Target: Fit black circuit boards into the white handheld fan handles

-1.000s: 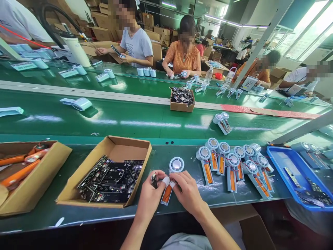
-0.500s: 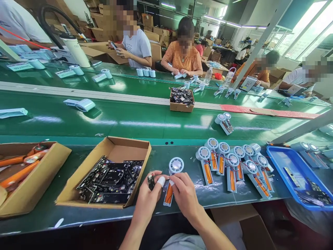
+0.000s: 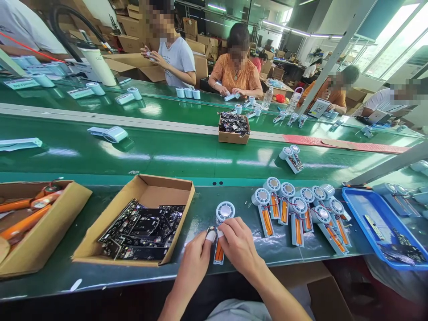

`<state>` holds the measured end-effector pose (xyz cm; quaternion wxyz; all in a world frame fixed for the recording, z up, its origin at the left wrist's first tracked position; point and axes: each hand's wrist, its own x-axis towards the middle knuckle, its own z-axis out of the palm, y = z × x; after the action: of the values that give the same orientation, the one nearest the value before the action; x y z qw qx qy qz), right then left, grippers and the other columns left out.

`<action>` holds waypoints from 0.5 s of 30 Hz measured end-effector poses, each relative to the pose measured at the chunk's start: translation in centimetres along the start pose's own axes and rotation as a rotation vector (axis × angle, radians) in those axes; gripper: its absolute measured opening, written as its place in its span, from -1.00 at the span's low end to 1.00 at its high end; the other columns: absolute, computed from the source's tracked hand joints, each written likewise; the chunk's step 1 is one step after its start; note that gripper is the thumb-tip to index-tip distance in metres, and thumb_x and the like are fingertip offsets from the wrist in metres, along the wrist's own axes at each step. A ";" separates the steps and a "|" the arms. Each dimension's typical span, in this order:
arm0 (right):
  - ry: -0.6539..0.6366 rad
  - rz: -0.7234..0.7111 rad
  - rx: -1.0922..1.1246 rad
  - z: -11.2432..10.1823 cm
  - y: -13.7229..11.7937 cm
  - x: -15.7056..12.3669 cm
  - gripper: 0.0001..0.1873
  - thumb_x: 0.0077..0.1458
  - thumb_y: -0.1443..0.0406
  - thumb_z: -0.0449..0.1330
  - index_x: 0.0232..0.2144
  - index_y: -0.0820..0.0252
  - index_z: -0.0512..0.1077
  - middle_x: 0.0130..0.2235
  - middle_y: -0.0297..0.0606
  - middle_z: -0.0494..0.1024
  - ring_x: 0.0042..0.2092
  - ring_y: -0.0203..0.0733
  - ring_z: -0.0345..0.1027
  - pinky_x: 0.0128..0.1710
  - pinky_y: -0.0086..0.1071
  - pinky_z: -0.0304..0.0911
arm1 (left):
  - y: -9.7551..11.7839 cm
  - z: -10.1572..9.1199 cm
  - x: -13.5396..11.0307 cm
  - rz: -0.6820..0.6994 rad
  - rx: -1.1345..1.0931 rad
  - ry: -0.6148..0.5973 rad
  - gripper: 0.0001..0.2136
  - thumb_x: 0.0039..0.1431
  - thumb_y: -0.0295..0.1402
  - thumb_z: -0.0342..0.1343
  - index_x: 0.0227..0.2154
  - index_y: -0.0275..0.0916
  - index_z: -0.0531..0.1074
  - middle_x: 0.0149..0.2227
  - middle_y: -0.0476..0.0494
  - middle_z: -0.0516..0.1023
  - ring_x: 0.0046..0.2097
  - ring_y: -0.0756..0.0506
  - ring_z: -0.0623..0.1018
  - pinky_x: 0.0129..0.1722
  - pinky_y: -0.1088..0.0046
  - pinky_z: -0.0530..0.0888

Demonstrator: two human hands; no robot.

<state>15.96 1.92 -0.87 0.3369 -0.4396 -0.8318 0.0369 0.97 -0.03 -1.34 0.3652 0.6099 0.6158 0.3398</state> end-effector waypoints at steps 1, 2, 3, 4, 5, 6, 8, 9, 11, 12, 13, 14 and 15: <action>-0.015 -0.003 -0.011 -0.1 -0.1 0.1 -0.75 0.27 0.49 0.01 -0.27 0.16 0.44 -0.29 -0.21 0.53 -0.31 -0.11 0.29 -0.31 -0.27 0.27 | 0.0 0.1 0.0 0.010 0.005 -0.001 -0.69 0.25 -0.16 -0.16 -0.54 -0.10 0.32 -0.56 -0.08 0.46 -0.47 -0.16 0.49 -0.46 0.39 0.37; -0.030 -0.004 -0.024 -0.1 -0.1 0.2 -0.76 0.27 0.50 0.01 -0.28 0.16 0.44 -0.30 -0.21 0.52 -0.31 -0.11 0.28 -0.32 -0.27 0.26 | 0.0 0.1 0.0 0.024 0.015 -0.002 -0.70 0.25 -0.18 -0.17 -0.52 -0.11 0.34 -0.54 -0.09 0.48 -0.46 -0.16 0.50 -0.44 0.38 0.38; -0.047 -0.005 -0.040 -0.1 -0.1 0.3 -0.76 0.27 0.50 0.01 -0.29 0.16 0.43 -0.31 -0.22 0.51 -0.32 -0.11 0.27 -0.33 -0.27 0.25 | 0.0 0.2 0.1 0.037 0.027 -0.002 -0.70 0.26 -0.19 -0.18 -0.50 -0.10 0.34 -0.52 -0.10 0.49 -0.46 -0.16 0.50 -0.43 0.38 0.39; -0.062 -0.005 -0.059 -0.1 -0.2 0.3 -0.76 0.27 0.49 0.02 -0.31 0.16 0.43 -0.33 -0.22 0.50 -0.32 -0.11 0.26 -0.34 -0.27 0.23 | 0.0 0.2 0.1 0.050 0.040 0.000 -0.71 0.27 -0.20 -0.19 -0.50 -0.10 0.33 -0.52 -0.10 0.49 -0.46 -0.16 0.50 -0.43 0.37 0.39; -0.076 -0.005 -0.079 -0.1 -0.2 0.3 -0.76 0.27 0.49 0.02 -0.32 0.16 0.43 -0.34 -0.22 0.48 -0.33 -0.10 0.26 -0.35 -0.26 0.22 | 0.0 0.2 0.1 0.063 0.054 0.003 -0.71 0.27 -0.21 -0.20 -0.50 -0.09 0.32 -0.52 -0.09 0.48 -0.46 -0.16 0.49 -0.43 0.37 0.39; -0.088 -0.006 -0.098 -0.1 -0.2 0.4 -0.75 0.27 0.49 0.01 -0.34 0.15 0.42 -0.35 -0.22 0.47 -0.33 -0.10 0.25 -0.35 -0.26 0.21 | -0.1 0.3 0.1 0.075 0.069 0.007 -0.71 0.28 -0.22 -0.21 -0.51 -0.08 0.29 -0.53 -0.08 0.46 -0.47 -0.16 0.48 -0.44 0.37 0.38; -0.107 -0.015 -0.135 -0.1 -0.3 0.4 -0.74 0.28 0.49 0.01 -0.36 0.15 0.41 -0.35 -0.22 0.46 -0.34 -0.10 0.24 -0.35 -0.25 0.20 | -0.2 0.4 0.2 0.096 0.103 0.019 -0.72 0.29 -0.24 -0.22 -0.52 -0.07 0.24 -0.55 -0.06 0.43 -0.48 -0.15 0.47 -0.45 0.37 0.36; -0.114 -0.019 -0.155 0.0 -0.3 0.4 -0.73 0.28 0.50 0.01 -0.38 0.15 0.40 -0.36 -0.23 0.46 -0.34 -0.11 0.24 -0.36 -0.25 0.19 | -0.3 0.5 0.2 0.105 0.121 0.027 -0.73 0.29 -0.25 -0.23 -0.53 -0.06 0.22 -0.55 -0.05 0.42 -0.49 -0.15 0.46 -0.45 0.37 0.34; -0.117 -0.029 -0.199 0.1 -0.4 0.5 -0.72 0.26 0.52 0.03 -0.43 0.15 0.38 -0.38 -0.24 0.44 -0.36 -0.12 0.23 -0.39 -0.26 0.17 | -0.5 0.6 0.1 0.118 0.161 0.042 -0.75 0.28 -0.28 -0.23 -0.53 -0.05 0.18 -0.54 -0.05 0.41 -0.50 -0.16 0.45 -0.46 0.35 0.31; -0.114 -0.033 -0.218 0.1 -0.5 0.5 -0.72 0.25 0.52 0.04 -0.45 0.16 0.37 -0.39 -0.25 0.43 -0.37 -0.12 0.23 -0.40 -0.26 0.16 | -0.6 0.7 0.0 0.122 0.182 0.049 -0.76 0.27 -0.29 -0.22 -0.52 -0.05 0.17 -0.53 -0.05 0.40 -0.50 -0.17 0.44 -0.47 0.35 0.29; -0.110 -0.034 -0.233 0.2 -0.5 0.5 -0.72 0.24 0.53 0.05 -0.46 0.16 0.36 -0.40 -0.26 0.42 -0.38 -0.13 0.23 -0.41 -0.26 0.15 | -0.6 0.8 -0.1 0.125 0.200 0.053 -0.77 0.26 -0.30 -0.22 -0.52 -0.05 0.16 -0.53 -0.05 0.40 -0.50 -0.17 0.44 -0.48 0.34 0.27; -0.107 -0.035 -0.242 0.2 -0.5 0.6 -0.72 0.23 0.53 0.06 -0.47 0.16 0.36 -0.41 -0.26 0.42 -0.38 -0.13 0.23 -0.42 -0.26 0.15 | -0.7 0.9 -0.2 0.127 0.217 0.056 -0.78 0.26 -0.32 -0.22 -0.51 -0.05 0.15 -0.53 -0.05 0.39 -0.51 -0.17 0.44 -0.49 0.34 0.25; -0.106 -0.033 -0.243 0.3 -0.6 0.6 -0.72 0.23 0.53 0.06 -0.48 0.16 0.36 -0.41 -0.26 0.42 -0.38 -0.13 0.23 -0.42 -0.26 0.16 | -0.7 0.9 -0.3 0.128 0.230 0.055 -0.79 0.26 -0.33 -0.21 -0.51 -0.05 0.15 -0.53 -0.04 0.39 -0.51 -0.17 0.44 -0.49 0.35 0.24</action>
<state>15.19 2.07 -0.56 0.2371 -0.4609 -0.8539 -0.0466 1.40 -0.42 -2.37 0.2532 0.6763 0.6203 0.3062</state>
